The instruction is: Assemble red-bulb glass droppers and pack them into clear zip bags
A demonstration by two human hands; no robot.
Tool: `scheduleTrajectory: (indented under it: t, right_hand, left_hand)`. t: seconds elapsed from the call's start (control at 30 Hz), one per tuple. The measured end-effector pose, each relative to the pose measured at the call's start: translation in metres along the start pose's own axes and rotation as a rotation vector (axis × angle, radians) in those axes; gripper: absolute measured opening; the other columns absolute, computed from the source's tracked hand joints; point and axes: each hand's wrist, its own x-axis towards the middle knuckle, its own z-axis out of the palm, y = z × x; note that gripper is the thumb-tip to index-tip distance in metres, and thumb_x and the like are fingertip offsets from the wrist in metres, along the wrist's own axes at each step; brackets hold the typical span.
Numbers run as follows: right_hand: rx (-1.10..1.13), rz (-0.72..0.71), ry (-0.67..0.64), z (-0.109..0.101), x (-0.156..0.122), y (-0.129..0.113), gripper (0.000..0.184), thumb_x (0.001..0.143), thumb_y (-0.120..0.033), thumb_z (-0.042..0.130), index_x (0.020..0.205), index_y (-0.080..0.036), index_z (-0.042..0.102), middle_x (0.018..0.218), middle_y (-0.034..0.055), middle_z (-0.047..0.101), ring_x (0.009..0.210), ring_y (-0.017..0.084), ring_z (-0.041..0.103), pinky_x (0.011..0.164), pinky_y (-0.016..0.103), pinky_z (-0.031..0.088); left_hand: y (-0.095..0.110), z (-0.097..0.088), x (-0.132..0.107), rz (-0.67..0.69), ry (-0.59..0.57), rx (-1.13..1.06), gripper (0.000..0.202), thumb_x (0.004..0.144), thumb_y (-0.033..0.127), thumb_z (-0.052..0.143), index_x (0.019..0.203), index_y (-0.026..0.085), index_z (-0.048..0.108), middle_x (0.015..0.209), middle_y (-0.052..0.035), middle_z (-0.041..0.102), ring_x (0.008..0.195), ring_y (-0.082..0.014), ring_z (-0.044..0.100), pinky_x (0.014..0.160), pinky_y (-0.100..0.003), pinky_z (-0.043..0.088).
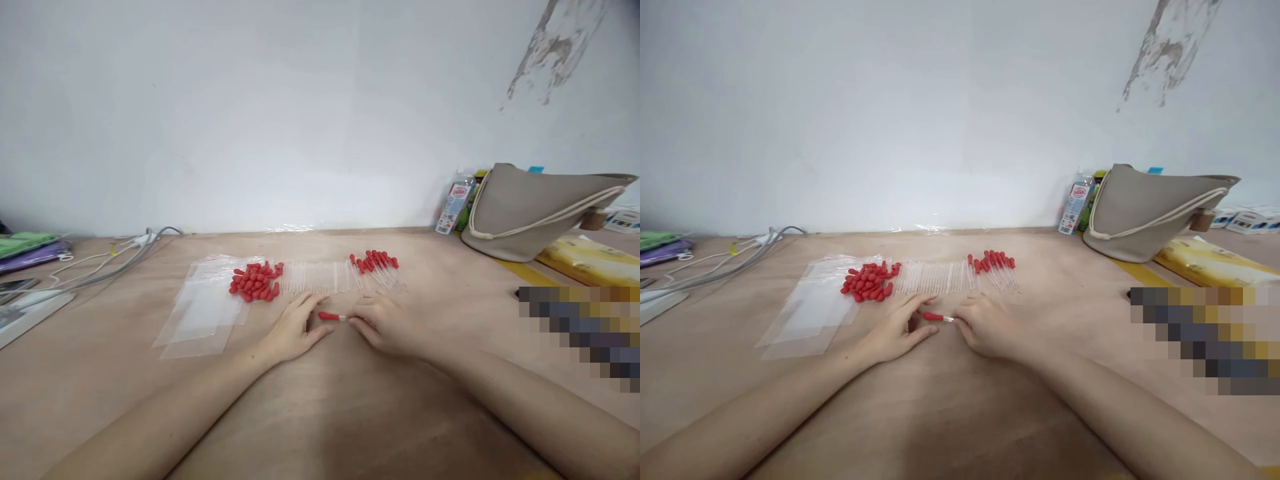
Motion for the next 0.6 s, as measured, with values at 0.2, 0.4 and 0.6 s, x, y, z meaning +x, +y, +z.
scheduleTrajectory:
  t: [0.2,0.4,0.6]
  right_hand:
    - [0.088,0.524,0.215,-0.027,0.022,0.057,0.028,0.079,-0.036,0.045,0.073,-0.018,0.066,0.067,0.0019,0.065,0.059,0.013,0.056,0.052,0.021,0.034]
    - [-0.065,0.914,0.361,-0.019,0.046,0.106,0.023,0.072,-0.035,0.050,0.081,-0.022,0.066,0.081,0.0031,0.067,0.074,0.017,0.059,0.053,0.023,0.032]
    - [-0.155,0.987,0.316,0.006,0.052,0.104,0.023,0.073,-0.030,0.046,0.085,-0.021,0.064,0.083,0.0072,0.065,0.079,0.021,0.059,0.060,0.027,0.034]
  left_hand:
    - [-0.005,0.000,0.001,-0.024,-0.061,0.026,0.021,0.079,0.029,0.053,0.098,0.020,0.058,0.092,-0.0048,0.056,0.079,-0.0167,0.052,0.071,-0.030,0.044]
    - [-0.006,0.001,0.002,0.005,-0.067,0.009,0.020,0.080,0.028,0.052,0.096,0.019,0.058,0.093,-0.0057,0.056,0.082,-0.0170,0.053,0.071,-0.030,0.044]
    - [-0.005,0.000,0.002,0.024,-0.058,0.003,0.019,0.080,0.026,0.052,0.096,0.019,0.058,0.092,-0.0055,0.056,0.080,-0.0165,0.052,0.071,-0.030,0.044]
